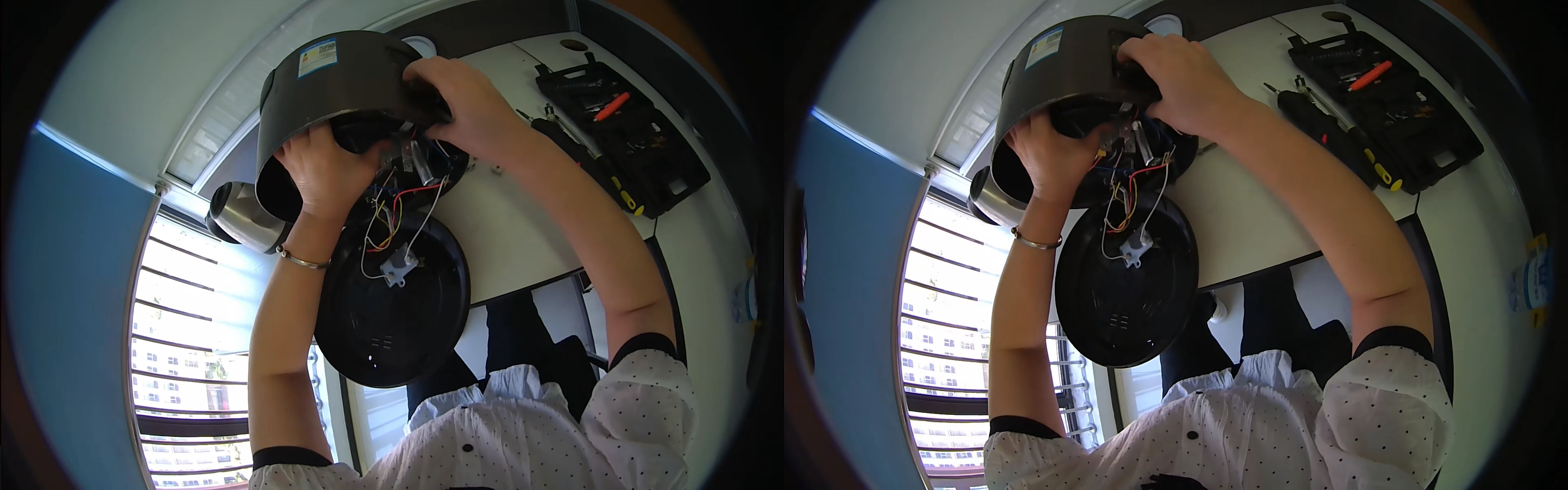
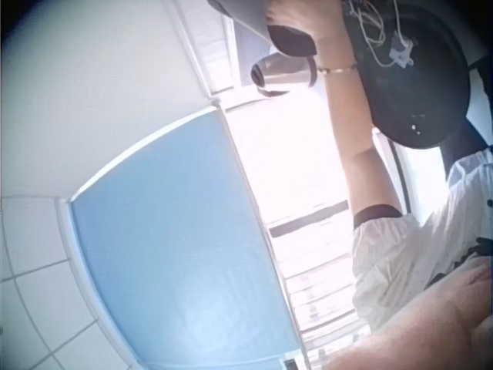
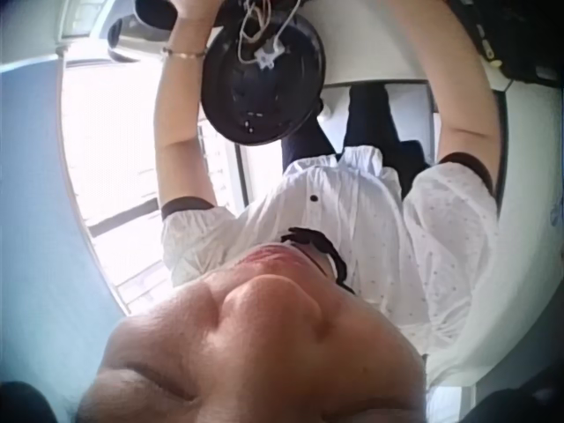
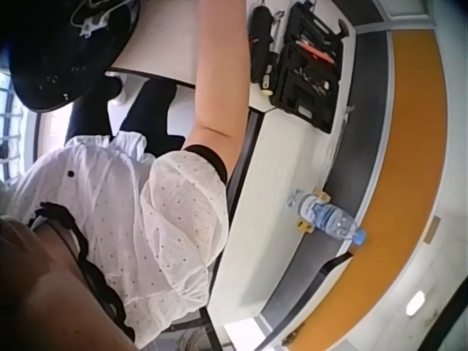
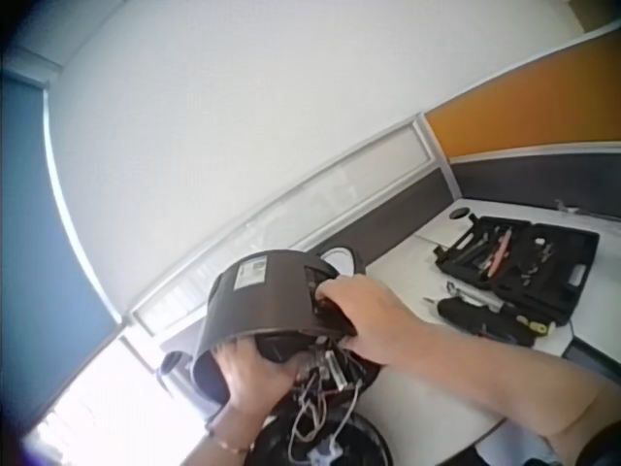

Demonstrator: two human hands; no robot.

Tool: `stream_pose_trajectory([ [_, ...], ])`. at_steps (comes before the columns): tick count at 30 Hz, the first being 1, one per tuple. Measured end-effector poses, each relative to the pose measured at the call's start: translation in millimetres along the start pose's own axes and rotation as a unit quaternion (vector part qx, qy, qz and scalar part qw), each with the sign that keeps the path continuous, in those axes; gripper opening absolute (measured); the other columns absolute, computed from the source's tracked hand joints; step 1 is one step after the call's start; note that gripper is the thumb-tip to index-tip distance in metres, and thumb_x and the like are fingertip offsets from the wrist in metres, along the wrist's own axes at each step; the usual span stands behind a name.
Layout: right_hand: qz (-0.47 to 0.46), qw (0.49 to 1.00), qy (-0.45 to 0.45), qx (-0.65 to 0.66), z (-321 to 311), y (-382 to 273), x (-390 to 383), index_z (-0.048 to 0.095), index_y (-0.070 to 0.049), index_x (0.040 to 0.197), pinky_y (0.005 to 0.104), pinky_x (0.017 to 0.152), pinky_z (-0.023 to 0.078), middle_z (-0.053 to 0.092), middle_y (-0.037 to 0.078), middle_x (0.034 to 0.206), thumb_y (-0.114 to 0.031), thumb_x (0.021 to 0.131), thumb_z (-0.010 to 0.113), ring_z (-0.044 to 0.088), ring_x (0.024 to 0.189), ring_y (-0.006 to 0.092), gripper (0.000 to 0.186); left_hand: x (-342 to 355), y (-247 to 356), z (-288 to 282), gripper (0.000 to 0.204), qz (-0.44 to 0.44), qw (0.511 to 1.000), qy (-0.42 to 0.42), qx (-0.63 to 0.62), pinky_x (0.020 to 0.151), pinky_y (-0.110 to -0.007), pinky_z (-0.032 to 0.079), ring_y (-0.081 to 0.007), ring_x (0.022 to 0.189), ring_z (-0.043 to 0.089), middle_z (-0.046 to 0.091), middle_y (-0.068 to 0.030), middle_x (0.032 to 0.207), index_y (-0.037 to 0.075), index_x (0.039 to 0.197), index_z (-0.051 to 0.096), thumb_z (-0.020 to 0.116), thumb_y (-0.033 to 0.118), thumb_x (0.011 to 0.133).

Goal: The person works on the internal wiring of a disassembled appliance, likely a rice cooker, by hand. They connect and adjust multiple colored wires inside the housing while tools and parts rest on the table.

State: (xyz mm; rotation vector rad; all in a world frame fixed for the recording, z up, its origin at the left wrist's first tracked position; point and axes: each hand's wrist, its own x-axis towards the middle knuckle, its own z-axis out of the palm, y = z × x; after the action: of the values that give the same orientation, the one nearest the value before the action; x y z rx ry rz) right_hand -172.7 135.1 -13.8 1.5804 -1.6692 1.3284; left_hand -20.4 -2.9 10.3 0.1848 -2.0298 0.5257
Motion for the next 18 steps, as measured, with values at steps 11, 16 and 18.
stream_pose_trajectory([
  [11, 0.015, 1.0, -0.011, 0.006, -2.6, 0.8, -1.1, 0.053, -0.008, 0.109, 0.0418, 0.083, 0.043, 0.058, 0.008, 0.101, -0.004, 0.055, 0.075, 0.053, 0.098, 0.0311, 0.058, 0.5, -0.2, 1.7, 0.084, -0.006, 1.0, -0.006, -0.005, 0.095, -0.051, 0.026, -0.0382, 0.113, 0.042, 0.051, -0.0189, 0.114, 0.005, 0.12, 0.051, 0.083, 0.039, 0.05],
  [16, 0.017, 1.0, -0.004, 0.014, -0.9, 2.5, -1.7, 0.053, -0.008, 0.109, 0.0416, 0.083, 0.043, 0.057, 0.008, 0.102, -0.003, 0.055, 0.074, 0.053, 0.098, 0.0319, 0.059, 2.3, 1.1, -0.2, 0.083, -0.006, 1.0, -0.015, -0.007, 0.097, -0.049, 0.028, -0.0388, 0.113, 0.042, 0.051, -0.0192, 0.115, 0.003, 0.118, 0.051, 0.084, 0.034, 0.049],
  [18, 0.019, 1.0, -0.009, 0.005, -1.8, 1.9, -1.5, 0.053, -0.008, 0.109, 0.0417, 0.083, 0.043, 0.056, 0.008, 0.102, -0.002, 0.055, 0.073, 0.053, 0.098, 0.0322, 0.058, 3.1, 1.6, -0.8, 0.083, 0.001, 1.0, -0.008, -0.003, 0.097, -0.049, 0.028, -0.0388, 0.112, 0.043, 0.052, -0.019, 0.114, 0.003, 0.118, 0.051, 0.084, 0.035, 0.048],
])
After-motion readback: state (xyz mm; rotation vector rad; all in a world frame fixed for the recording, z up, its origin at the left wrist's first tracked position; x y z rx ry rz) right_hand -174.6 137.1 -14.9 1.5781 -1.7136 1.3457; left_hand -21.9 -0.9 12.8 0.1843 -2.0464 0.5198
